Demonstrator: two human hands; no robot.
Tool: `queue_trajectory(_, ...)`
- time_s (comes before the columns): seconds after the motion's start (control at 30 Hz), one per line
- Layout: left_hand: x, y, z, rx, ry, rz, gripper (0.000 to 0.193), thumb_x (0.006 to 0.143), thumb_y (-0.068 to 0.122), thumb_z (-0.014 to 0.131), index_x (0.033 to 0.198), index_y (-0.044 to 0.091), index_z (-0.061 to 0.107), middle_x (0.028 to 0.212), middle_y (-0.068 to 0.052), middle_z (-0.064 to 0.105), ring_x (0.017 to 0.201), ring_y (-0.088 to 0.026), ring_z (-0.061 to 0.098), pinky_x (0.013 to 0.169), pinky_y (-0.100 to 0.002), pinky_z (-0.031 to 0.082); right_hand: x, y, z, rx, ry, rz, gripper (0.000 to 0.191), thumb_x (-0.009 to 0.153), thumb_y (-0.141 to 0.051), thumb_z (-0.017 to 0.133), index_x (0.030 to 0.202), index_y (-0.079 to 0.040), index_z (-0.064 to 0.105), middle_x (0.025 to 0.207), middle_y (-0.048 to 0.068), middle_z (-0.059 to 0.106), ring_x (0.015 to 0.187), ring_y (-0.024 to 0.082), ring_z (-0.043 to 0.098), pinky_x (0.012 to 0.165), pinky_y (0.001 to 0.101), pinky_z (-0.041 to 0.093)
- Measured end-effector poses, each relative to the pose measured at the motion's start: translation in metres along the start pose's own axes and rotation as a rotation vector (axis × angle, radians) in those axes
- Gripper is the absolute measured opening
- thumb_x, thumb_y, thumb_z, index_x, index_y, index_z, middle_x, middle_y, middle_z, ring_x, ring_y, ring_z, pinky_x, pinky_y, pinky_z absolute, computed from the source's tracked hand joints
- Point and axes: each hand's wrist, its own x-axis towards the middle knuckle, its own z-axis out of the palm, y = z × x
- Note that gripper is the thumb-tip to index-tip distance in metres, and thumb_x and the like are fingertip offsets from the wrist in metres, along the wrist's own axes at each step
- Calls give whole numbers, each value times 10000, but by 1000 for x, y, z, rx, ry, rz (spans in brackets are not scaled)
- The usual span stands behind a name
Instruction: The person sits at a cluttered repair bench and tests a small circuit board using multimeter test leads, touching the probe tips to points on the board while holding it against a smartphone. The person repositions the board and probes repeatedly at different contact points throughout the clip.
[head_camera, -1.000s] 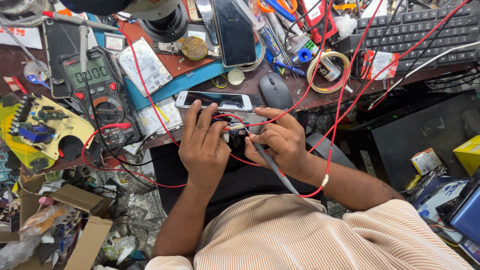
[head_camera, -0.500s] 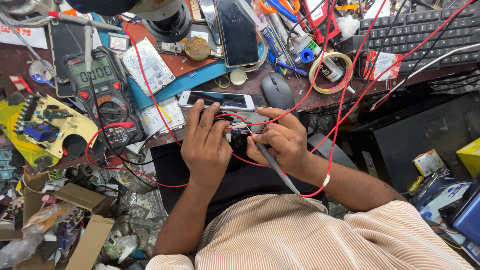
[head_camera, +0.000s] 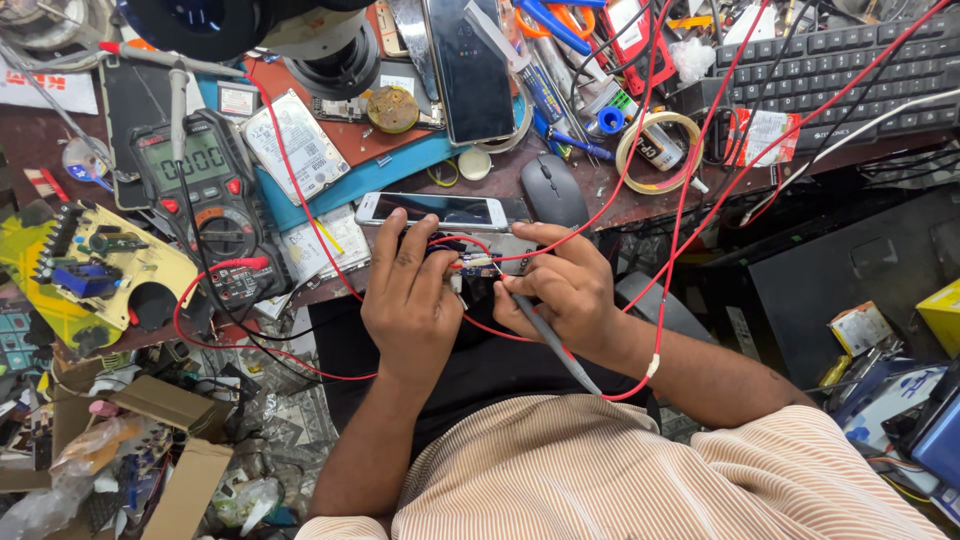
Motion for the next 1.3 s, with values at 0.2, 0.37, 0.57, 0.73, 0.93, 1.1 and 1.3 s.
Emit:
queue_trajectory(0.2,0,0,-1,-2,-2,-12,216,721,-102,667,922,-27,694,1227,-174,699,1264,-419,625,1019,-470,562,-1,-1,1,-6,0,1,240,739,-18,856,760,-49,619,640,59,578,991,371,735,862,424,594)
queue_trajectory(0.37,2,-2,-3,-11,3,-18,199,733,-65,701,924,-8,697,1231,-160,702,1264,-403,624,1026,-469,555,2,-1,2,11,6,-3,227,731,-9,849,769,-46,629,639,56,577,979,359,731,885,439,597)
queue_trajectory(0.57,4,-1,-5,13,-17,9,198,735,-57,696,925,-3,697,1232,-159,699,1261,-399,624,1024,-470,552,2,-1,0,2,26,-8,221,732,-14,840,762,-44,623,634,60,574,937,352,732,890,424,597)
queue_trajectory(0.73,5,0,-3,27,-19,15,194,736,-72,679,917,-4,694,1226,-157,700,1256,-399,631,1008,-463,562,2,-2,-1,14,32,-4,224,741,-15,837,755,-41,615,622,57,550,873,323,725,905,433,606)
queue_trajectory(0.93,4,0,-2,26,-11,10,180,748,-73,691,912,-1,691,1226,-151,702,1252,-396,633,995,-460,563,3,-1,-1,8,31,-6,227,746,-24,844,752,-44,618,614,48,539,924,342,735,871,417,600)
queue_trajectory(1.1,2,0,-1,16,-5,-8,180,748,-81,697,909,-2,690,1224,-152,703,1250,-397,635,997,-455,564,0,0,-1,9,25,-1,226,744,-25,842,741,-53,618,614,40,542,954,351,740,854,414,595)
queue_trajectory(1.3,1,0,-1,12,-14,-5,175,753,-78,706,912,-5,692,1232,-149,697,1254,-396,631,1005,-457,561,-2,1,0,18,26,1,226,752,-24,842,741,-56,618,620,38,537,977,348,740,865,417,600)
